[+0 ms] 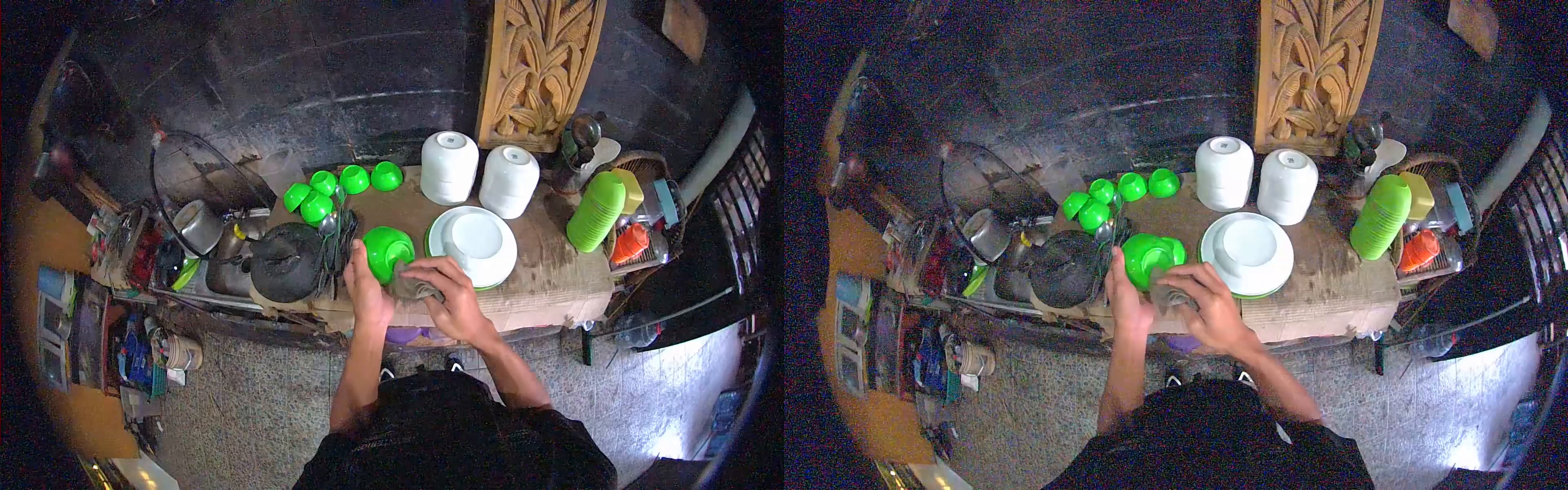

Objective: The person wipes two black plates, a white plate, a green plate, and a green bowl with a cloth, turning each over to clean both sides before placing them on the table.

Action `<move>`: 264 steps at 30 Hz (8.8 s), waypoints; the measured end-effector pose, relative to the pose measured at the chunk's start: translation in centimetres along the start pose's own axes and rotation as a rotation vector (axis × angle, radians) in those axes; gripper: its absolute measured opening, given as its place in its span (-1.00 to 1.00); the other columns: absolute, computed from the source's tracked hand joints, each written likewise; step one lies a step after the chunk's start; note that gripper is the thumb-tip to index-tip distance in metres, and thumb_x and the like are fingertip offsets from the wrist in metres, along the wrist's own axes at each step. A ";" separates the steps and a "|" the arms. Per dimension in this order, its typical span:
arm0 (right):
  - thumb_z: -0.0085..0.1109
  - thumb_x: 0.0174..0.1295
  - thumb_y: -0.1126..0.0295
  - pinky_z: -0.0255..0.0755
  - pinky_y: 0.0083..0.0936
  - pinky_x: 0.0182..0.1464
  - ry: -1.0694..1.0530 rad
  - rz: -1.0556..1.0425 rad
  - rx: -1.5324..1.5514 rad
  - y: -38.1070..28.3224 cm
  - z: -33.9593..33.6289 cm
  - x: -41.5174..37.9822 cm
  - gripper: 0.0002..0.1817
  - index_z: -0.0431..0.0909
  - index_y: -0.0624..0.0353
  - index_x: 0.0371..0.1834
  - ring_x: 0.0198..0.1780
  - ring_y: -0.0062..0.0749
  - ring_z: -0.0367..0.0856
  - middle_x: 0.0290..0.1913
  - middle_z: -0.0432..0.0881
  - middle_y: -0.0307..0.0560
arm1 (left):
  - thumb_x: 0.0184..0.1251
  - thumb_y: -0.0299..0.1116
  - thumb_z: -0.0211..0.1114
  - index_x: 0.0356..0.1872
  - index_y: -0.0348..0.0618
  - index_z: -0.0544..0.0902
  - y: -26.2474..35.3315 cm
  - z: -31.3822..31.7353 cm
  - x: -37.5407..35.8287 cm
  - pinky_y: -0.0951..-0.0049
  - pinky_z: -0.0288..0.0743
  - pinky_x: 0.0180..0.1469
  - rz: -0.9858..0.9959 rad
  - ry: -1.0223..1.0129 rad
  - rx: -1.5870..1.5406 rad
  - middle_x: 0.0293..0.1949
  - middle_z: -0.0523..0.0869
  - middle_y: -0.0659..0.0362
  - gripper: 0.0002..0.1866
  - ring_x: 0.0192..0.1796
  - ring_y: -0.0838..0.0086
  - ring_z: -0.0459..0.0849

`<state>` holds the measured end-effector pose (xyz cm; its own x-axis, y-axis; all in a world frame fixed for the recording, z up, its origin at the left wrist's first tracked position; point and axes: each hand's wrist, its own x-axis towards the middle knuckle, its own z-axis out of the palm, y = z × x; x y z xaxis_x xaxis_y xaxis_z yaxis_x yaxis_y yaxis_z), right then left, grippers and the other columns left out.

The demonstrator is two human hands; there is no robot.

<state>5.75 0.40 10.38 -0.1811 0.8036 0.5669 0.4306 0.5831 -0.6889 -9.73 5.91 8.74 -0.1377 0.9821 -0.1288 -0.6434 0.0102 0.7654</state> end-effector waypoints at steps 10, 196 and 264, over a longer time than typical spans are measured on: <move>0.24 0.13 0.68 0.51 -0.25 0.26 0.488 0.386 0.334 2.4 1.5 2.4 -0.58 0.67 0.32 0.11 0.13 0.02 0.69 0.10 0.71 0.13 | 0.69 0.00 0.12 0.07 -0.17 0.65 -2.1 0.2 -1.0 0.32 0.62 0.12 -0.071 -0.148 0.032 -0.06 0.75 0.20 -0.59 0.01 0.47 0.74; 0.42 0.42 0.21 0.52 -0.42 -0.03 0.461 0.912 0.961 4.5 4.3 -2.0 -0.42 0.42 0.15 0.40 -0.01 -0.52 0.56 0.06 0.63 -0.22 | 0.62 -0.03 0.22 0.40 -0.20 0.50 -2.7 -3.1 1.6 0.10 0.53 0.43 -0.460 -0.340 -0.584 0.34 0.66 0.06 -0.45 0.36 0.24 0.64; 0.41 -0.02 0.45 0.44 -0.27 0.14 0.073 -0.180 -0.269 0.2 4.9 -2.0 -0.37 0.70 -0.02 0.26 0.07 -0.14 0.52 0.40 0.56 -0.21 | 0.60 -0.04 0.16 0.05 -0.06 0.63 -2.5 -3.6 -1.3 0.29 0.67 0.04 -0.141 -0.119 -0.317 -0.08 0.74 0.20 -0.67 -0.04 0.35 0.75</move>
<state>1.90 -0.49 6.93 -0.2155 0.6741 0.7065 0.6172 0.6547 -0.4365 -10.67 3.94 4.67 0.0461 0.9903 -0.1308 -0.8537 0.1071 0.5096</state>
